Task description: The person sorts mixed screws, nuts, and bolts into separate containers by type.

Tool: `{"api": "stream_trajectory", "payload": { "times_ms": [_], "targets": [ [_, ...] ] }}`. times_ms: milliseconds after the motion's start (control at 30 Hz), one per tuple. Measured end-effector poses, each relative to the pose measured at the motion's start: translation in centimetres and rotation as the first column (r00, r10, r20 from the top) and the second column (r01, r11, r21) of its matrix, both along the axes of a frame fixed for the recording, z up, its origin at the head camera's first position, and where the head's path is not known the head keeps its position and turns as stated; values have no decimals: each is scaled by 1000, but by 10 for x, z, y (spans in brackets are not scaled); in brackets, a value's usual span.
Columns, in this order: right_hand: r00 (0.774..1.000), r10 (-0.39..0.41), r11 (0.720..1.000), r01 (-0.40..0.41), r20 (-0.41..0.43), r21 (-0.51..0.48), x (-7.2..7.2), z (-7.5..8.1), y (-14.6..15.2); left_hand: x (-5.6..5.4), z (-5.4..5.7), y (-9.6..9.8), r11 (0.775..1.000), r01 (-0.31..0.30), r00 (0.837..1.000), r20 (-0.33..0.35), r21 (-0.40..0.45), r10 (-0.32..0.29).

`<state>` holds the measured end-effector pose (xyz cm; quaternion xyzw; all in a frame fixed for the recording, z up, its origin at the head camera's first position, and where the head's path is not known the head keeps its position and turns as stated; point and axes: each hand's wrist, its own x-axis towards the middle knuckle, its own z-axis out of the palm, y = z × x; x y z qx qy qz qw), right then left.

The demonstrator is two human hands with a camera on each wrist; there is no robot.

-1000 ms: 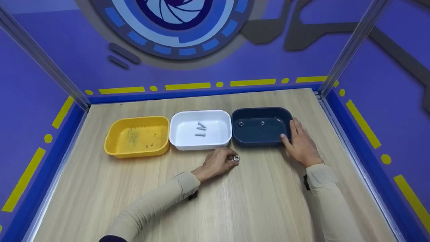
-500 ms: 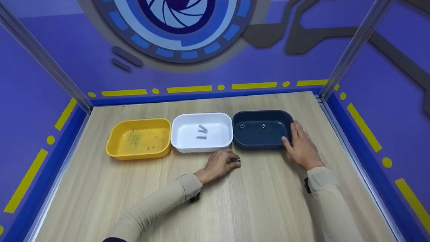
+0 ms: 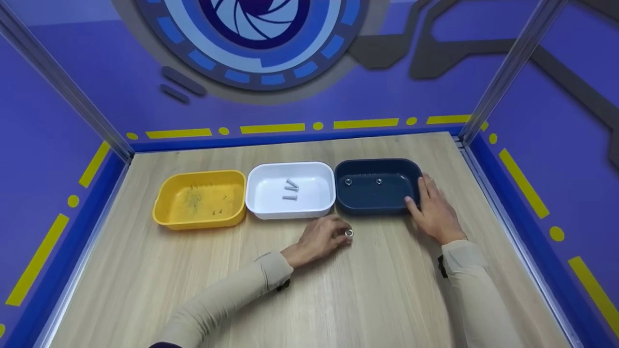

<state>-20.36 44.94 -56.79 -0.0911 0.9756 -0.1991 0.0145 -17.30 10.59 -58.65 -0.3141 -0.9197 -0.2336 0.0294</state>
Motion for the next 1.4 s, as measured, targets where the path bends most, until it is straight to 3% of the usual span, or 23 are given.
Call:
{"api": "stream_trajectory", "payload": {
  "times_ms": [333,767,967,1167,1400],
  "targets": [
    [1000,-13,1000,13,6,5,1,-1,-1,-1,25,10,999,15,1000,-10,37,-14],
    [999,-19,1000,19,37,4,2,1,1,-13,48,22,993,52,999,9,103,-54],
    [998,-31,999,30,48,10,0,1,0,-23,55,27,996,9,1000,29,84,-12],
    [1000,-22,1000,22,8,0,1,0,-1,-36,60,33,999,-26,999,33,47,25],
    [1000,-22,1000,22,9,-3,2,0,0,-47,68,40,998,-22,998,54,59,19]
  ]
}}
